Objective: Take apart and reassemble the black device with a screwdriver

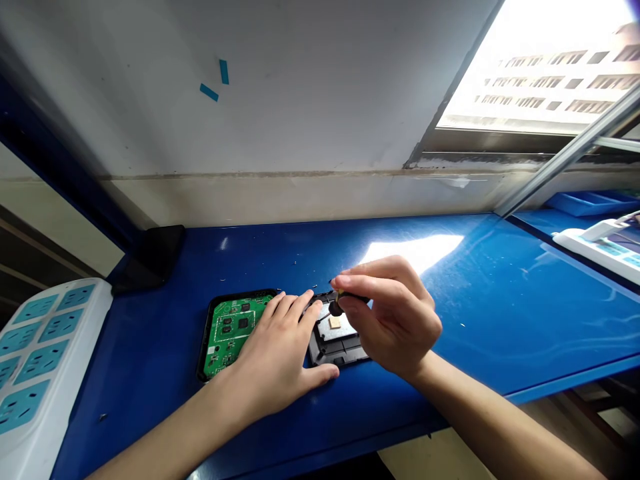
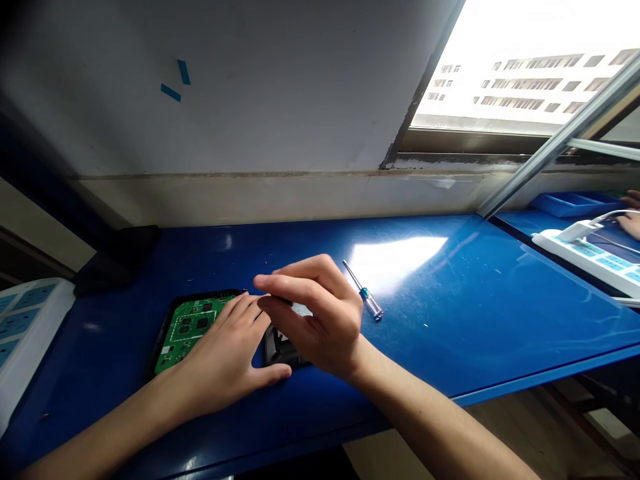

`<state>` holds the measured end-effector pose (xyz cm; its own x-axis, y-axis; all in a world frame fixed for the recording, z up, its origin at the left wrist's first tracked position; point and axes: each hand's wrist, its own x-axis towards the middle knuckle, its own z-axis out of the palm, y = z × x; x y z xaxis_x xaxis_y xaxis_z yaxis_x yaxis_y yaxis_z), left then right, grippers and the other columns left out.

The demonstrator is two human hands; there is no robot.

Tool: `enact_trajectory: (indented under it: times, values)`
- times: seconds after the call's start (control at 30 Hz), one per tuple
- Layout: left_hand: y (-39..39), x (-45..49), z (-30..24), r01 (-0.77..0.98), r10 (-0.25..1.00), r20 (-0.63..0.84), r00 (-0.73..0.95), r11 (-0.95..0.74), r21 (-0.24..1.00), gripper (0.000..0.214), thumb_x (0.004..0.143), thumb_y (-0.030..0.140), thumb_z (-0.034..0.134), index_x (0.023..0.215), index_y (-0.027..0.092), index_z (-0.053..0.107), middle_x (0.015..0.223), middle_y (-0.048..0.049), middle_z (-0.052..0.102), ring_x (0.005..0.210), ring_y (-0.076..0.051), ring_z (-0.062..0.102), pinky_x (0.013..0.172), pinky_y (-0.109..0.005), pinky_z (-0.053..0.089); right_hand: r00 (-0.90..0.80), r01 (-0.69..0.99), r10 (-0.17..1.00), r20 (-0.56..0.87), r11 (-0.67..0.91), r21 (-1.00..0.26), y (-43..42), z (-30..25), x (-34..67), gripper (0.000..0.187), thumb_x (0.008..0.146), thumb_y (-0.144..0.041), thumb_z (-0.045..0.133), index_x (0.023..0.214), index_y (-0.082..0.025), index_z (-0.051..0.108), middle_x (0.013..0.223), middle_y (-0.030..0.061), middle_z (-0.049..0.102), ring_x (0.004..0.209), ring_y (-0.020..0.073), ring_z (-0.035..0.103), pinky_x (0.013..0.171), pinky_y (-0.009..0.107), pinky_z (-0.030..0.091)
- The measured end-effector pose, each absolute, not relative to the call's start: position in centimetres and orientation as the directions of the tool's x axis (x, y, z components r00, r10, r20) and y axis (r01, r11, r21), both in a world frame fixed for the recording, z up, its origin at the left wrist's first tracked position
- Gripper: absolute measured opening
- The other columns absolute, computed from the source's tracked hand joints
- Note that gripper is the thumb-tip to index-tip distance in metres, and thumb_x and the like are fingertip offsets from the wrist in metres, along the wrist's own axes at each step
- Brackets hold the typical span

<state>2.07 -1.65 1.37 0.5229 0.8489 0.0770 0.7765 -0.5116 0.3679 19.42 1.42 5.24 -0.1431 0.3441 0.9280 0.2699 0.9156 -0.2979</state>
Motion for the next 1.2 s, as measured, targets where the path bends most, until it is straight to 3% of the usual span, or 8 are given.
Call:
enact_trajectory:
  times: [0.1, 0.23, 0.43, 0.57, 0.73, 0.9, 1.07, 1.2]
  values:
    - [-1.66, 2.03, 1.29, 0.769, 0.843, 0.096, 0.53, -0.525, 0.364, 0.067, 0.08, 0.054, 0.081, 0.133, 0.02, 0.057, 0.148, -0.015, 0.056, 0.14, -0.04, 0.047, 0.119, -0.06, 0.034, -0.171, 0.191, 0.374, 0.912, 0.92, -0.342, 1.25, 5.16, 19.44, 0.035, 0.095, -0.005, 0.058, 0.123, -0.023, 0.069, 0.107, 0.0096, 0.077, 0.092, 0.0199, 0.076, 0.07, 0.036, 0.067]
    - [-1.62, 2.06, 1.38, 0.767, 0.838, 0.093, 0.537, -0.531, 0.361, 0.072, 0.081, 0.054, 0.081, 0.138, 0.019, 0.054, 0.149, -0.0155, 0.056, 0.14, -0.039, 0.048, 0.119, -0.06, 0.034, -0.195, 0.121, 0.429, 0.882, 0.903, -0.413, 1.15, 5.01, 19.61, 0.036, 0.101, -0.008, 0.041, 0.123, -0.021, 0.067, 0.12, 0.0121, 0.075, 0.099, 0.0216, 0.076, 0.074, 0.041, 0.068]
    - [-1.55, 2.09, 1.39, 0.78, 0.854, 0.07, 0.515, -0.501, 0.375, 0.083, 0.079, 0.054, 0.083, 0.145, 0.018, 0.049, 0.155, -0.0166, 0.05, 0.145, -0.04, 0.042, 0.121, -0.058, 0.033, -0.174, 0.209, 0.349, 0.921, 0.927, -0.312, 1.36, 5.28, 19.49, 0.014, 0.095, -0.024, 0.067, 0.108, -0.023, 0.073, 0.098, 0.0063, 0.066, 0.081, 0.0166, 0.072, 0.063, 0.032, 0.066]
    - [-1.64, 2.03, 1.13, 0.776, 0.846, 0.092, 0.526, -0.521, 0.356, 0.078, 0.081, 0.055, 0.081, 0.143, 0.018, 0.052, 0.155, -0.0162, 0.05, 0.144, -0.04, 0.044, 0.12, -0.059, 0.033, -0.152, 0.204, 0.415, 0.897, 0.901, -0.382, 1.36, 4.82, 19.51, 0.031, 0.098, -0.008, 0.052, 0.119, -0.024, 0.068, 0.104, 0.0079, 0.07, 0.089, 0.0183, 0.074, 0.068, 0.035, 0.067]
    - [-1.72, 2.06, 1.09, 0.773, 0.839, 0.11, 0.533, -0.536, 0.338, 0.078, 0.081, 0.056, 0.081, 0.143, 0.019, 0.052, 0.155, -0.0159, 0.05, 0.142, -0.04, 0.046, 0.12, -0.059, 0.033, -0.174, 0.117, 0.459, 0.871, 0.888, -0.445, 1.26, 4.3, 19.69, 0.037, 0.101, -0.009, 0.038, 0.124, -0.022, 0.064, 0.117, 0.011, 0.074, 0.104, 0.0229, 0.074, 0.076, 0.042, 0.068]
    - [-1.66, 2.15, 1.67, 0.782, 0.847, 0.061, 0.528, -0.513, 0.354, 0.072, 0.081, 0.054, 0.081, 0.138, 0.018, 0.055, 0.152, -0.017, 0.053, 0.143, -0.041, 0.045, 0.119, -0.061, 0.035, -0.219, 0.117, 0.415, 0.883, 0.91, -0.398, 1.33, 4.72, 19.48, 0.028, 0.1, -0.015, 0.049, 0.121, -0.02, 0.066, 0.118, 0.0127, 0.067, 0.095, 0.0208, 0.073, 0.073, 0.04, 0.068]
    - [-1.62, 2.13, 1.65, 0.787, 0.855, 0.05, 0.516, -0.496, 0.367, 0.076, 0.08, 0.055, 0.081, 0.14, 0.015, 0.054, 0.152, -0.0188, 0.053, 0.143, -0.041, 0.044, 0.118, -0.061, 0.037, -0.174, 0.201, 0.396, 0.901, 0.91, -0.361, 1.54, 4.98, 19.42, 0.018, 0.096, -0.019, 0.065, 0.112, -0.024, 0.072, 0.1, 0.0054, 0.059, 0.083, 0.0163, 0.069, 0.067, 0.033, 0.065]
    - [-1.62, 2.12, 1.5, 0.783, 0.849, 0.049, 0.526, -0.506, 0.36, 0.075, 0.082, 0.055, 0.079, 0.142, 0.018, 0.054, 0.154, -0.017, 0.051, 0.144, -0.041, 0.043, 0.12, -0.061, 0.034, -0.187, 0.202, 0.398, 0.898, 0.91, -0.361, 1.48, 4.78, 19.6, 0.031, 0.097, -0.006, 0.055, 0.12, -0.022, 0.069, 0.107, 0.0092, 0.07, 0.09, 0.0174, 0.072, 0.068, 0.032, 0.065]
